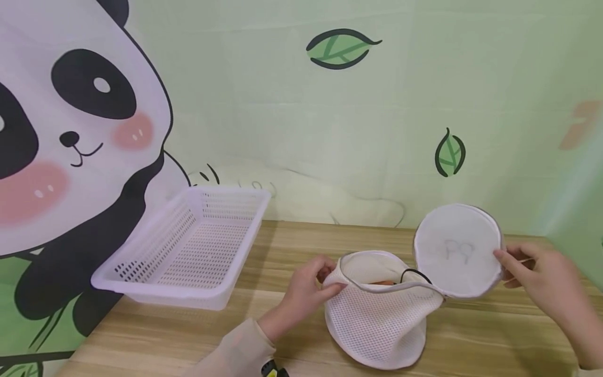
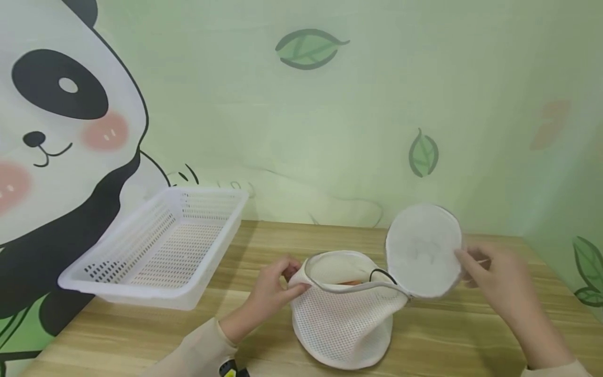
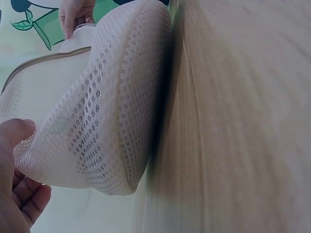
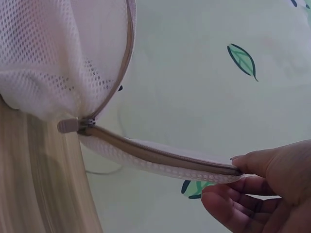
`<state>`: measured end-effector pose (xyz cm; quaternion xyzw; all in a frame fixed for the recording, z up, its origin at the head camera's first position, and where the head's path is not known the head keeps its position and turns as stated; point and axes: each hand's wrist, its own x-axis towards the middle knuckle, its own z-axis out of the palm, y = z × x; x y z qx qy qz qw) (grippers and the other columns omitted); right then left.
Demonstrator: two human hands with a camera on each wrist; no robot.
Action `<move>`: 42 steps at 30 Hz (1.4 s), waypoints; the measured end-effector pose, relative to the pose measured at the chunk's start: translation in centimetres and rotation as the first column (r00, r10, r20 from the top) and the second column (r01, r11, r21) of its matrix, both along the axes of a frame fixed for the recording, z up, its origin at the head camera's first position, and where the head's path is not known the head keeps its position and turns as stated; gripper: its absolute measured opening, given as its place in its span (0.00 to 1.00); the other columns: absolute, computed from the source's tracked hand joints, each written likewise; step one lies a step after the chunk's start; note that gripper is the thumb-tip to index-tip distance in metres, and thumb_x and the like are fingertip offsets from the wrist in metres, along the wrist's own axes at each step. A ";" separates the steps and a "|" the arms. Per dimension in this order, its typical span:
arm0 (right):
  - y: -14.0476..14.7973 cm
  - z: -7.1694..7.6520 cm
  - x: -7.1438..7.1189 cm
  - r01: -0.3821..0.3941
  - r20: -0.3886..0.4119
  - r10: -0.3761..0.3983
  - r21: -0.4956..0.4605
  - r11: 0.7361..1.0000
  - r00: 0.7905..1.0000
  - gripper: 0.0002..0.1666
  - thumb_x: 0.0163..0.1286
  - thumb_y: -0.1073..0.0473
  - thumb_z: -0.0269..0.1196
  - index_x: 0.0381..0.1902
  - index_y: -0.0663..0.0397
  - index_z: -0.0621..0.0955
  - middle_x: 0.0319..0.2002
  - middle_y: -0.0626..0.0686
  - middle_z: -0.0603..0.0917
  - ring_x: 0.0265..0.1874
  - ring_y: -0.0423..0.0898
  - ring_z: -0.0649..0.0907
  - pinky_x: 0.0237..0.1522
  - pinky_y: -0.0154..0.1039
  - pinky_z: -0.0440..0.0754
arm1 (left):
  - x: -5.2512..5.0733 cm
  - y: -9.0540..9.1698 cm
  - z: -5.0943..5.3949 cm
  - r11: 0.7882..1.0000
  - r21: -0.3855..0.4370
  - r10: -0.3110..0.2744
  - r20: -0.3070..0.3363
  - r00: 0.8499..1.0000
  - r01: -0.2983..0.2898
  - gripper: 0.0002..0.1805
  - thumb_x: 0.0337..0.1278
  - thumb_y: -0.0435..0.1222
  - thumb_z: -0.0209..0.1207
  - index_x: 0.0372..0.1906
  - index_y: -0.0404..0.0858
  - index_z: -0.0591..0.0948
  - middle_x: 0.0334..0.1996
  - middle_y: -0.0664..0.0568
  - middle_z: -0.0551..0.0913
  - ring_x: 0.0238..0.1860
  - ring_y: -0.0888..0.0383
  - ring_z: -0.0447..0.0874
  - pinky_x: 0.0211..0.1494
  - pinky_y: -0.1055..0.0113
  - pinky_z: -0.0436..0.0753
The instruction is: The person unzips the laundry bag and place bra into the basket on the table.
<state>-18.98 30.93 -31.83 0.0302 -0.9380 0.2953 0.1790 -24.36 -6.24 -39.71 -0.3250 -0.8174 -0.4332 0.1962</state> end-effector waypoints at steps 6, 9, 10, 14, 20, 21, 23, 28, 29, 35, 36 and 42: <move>0.8 -0.7 0.3 0.019 0.070 -0.018 -0.011 1.000 0.997 0.25 0.74 0.53 0.54 0.44 0.77 0.77 0.22 0.54 0.84 0.15 0.34 0.79 0.19 0.32 0.81 | 0.1 -0.1 -0.1 1.000 0.009 -0.002 0.015 1.000 0.002 0.14 0.47 0.31 0.70 0.38 0.36 0.77 0.26 0.49 0.81 0.28 0.64 0.77 0.31 0.77 0.78; 1.1 -1.1 0.4 0.022 0.091 -0.020 -0.021 1.000 0.996 0.25 0.74 0.54 0.54 0.43 0.78 0.77 0.22 0.54 0.84 0.15 0.35 0.80 0.19 0.32 0.81 | 0.1 -0.1 -0.1 1.000 0.008 -0.002 0.010 1.000 0.002 0.14 0.47 0.32 0.70 0.38 0.36 0.77 0.26 0.49 0.81 0.28 0.63 0.78 0.31 0.77 0.78; 1.2 -1.3 0.4 0.023 0.096 -0.020 -0.027 0.999 0.995 0.25 0.74 0.54 0.54 0.43 0.78 0.77 0.22 0.54 0.84 0.15 0.35 0.80 0.19 0.32 0.81 | 0.1 -0.1 -0.1 1.000 0.009 -0.001 0.008 1.000 0.001 0.14 0.47 0.31 0.70 0.38 0.36 0.77 0.27 0.49 0.81 0.28 0.63 0.78 0.31 0.77 0.78; 1.7 -2.0 0.4 0.026 0.125 -0.017 -0.064 0.998 0.992 0.25 0.74 0.54 0.53 0.43 0.80 0.77 0.23 0.55 0.84 0.15 0.37 0.80 0.20 0.33 0.82 | 0.1 -0.1 0.1 1.000 0.009 0.005 0.017 1.000 -0.005 0.14 0.47 0.31 0.70 0.38 0.36 0.77 0.27 0.49 0.81 0.28 0.63 0.78 0.31 0.77 0.78; 3.2 -3.3 0.4 0.014 0.215 0.024 -0.173 0.985 0.976 0.28 0.76 0.53 0.50 0.43 0.82 0.75 0.23 0.48 0.82 0.18 0.38 0.82 0.23 0.35 0.84 | 0.1 0.0 0.1 1.000 -0.002 0.018 0.035 0.999 -0.018 0.14 0.47 0.32 0.70 0.38 0.36 0.78 0.27 0.50 0.81 0.29 0.63 0.78 0.32 0.78 0.77; 3.5 -3.6 0.4 0.015 0.229 0.031 -0.195 0.981 0.973 0.28 0.76 0.53 0.50 0.42 0.81 0.75 0.23 0.46 0.82 0.18 0.38 0.82 0.23 0.35 0.84 | 0.1 0.0 0.1 1.000 -0.004 0.019 0.035 0.999 -0.019 0.14 0.47 0.32 0.70 0.38 0.36 0.78 0.27 0.50 0.81 0.29 0.63 0.78 0.32 0.78 0.77; 4.1 -4.3 0.4 0.019 0.255 0.042 -0.233 0.972 0.966 0.28 0.76 0.52 0.49 0.40 0.79 0.76 0.22 0.41 0.81 0.19 0.38 0.83 0.24 0.35 0.84 | 0.1 0.1 0.1 1.000 -0.003 0.020 0.036 0.999 -0.020 0.14 0.47 0.32 0.70 0.38 0.36 0.78 0.27 0.50 0.81 0.29 0.62 0.78 0.32 0.78 0.77; 5.4 -5.6 0.4 -0.006 0.307 0.111 -0.323 0.946 0.945 0.23 0.77 0.55 0.48 0.36 0.70 0.79 0.24 0.37 0.81 0.21 0.37 0.83 0.25 0.35 0.84 | 0.1 0.1 0.1 1.000 0.002 0.014 0.034 0.999 -0.014 0.14 0.47 0.32 0.70 0.38 0.36 0.78 0.27 0.49 0.82 0.28 0.63 0.78 0.32 0.77 0.77; 5.6 -5.8 0.3 -0.011 0.320 0.126 -0.339 0.941 0.939 0.21 0.77 0.55 0.48 0.35 0.68 0.80 0.25 0.37 0.81 0.22 0.37 0.83 0.25 0.35 0.84 | 0.1 0.1 0.1 1.000 0.002 0.015 0.033 0.999 -0.015 0.14 0.47 0.32 0.70 0.38 0.36 0.78 0.27 0.50 0.82 0.28 0.63 0.78 0.32 0.77 0.77; 6.2 -6.4 0.3 -0.007 0.425 0.173 -0.364 0.931 0.888 0.25 0.78 0.53 0.45 0.35 0.67 0.81 0.25 0.41 0.82 0.23 0.38 0.84 0.28 0.33 0.85 | 0.1 0.1 -0.1 1.000 0.004 0.009 0.041 0.999 -0.009 0.14 0.47 0.32 0.70 0.37 0.36 0.77 0.26 0.49 0.82 0.28 0.64 0.77 0.31 0.77 0.77; 6.2 -6.5 0.3 -0.003 0.439 0.176 -0.367 0.930 0.881 0.26 0.78 0.53 0.45 0.35 0.68 0.81 0.25 0.41 0.82 0.23 0.38 0.84 0.28 0.34 0.85 | 0.1 0.1 -0.1 1.000 0.004 0.008 0.045 0.999 -0.008 0.14 0.47 0.32 0.70 0.37 0.36 0.77 0.27 0.50 0.82 0.28 0.64 0.77 0.31 0.77 0.77; 6.6 -7.6 0.0 -0.010 0.468 0.220 -0.410 0.912 0.856 0.25 0.78 0.52 0.45 0.40 0.69 0.80 0.28 0.40 0.81 0.25 0.37 0.84 0.30 0.35 0.86 | 0.3 0.0 0.1 1.000 0.000 0.012 0.052 0.999 -0.012 0.14 0.47 0.32 0.70 0.38 0.36 0.77 0.27 0.50 0.81 0.29 0.63 0.77 0.31 0.77 0.77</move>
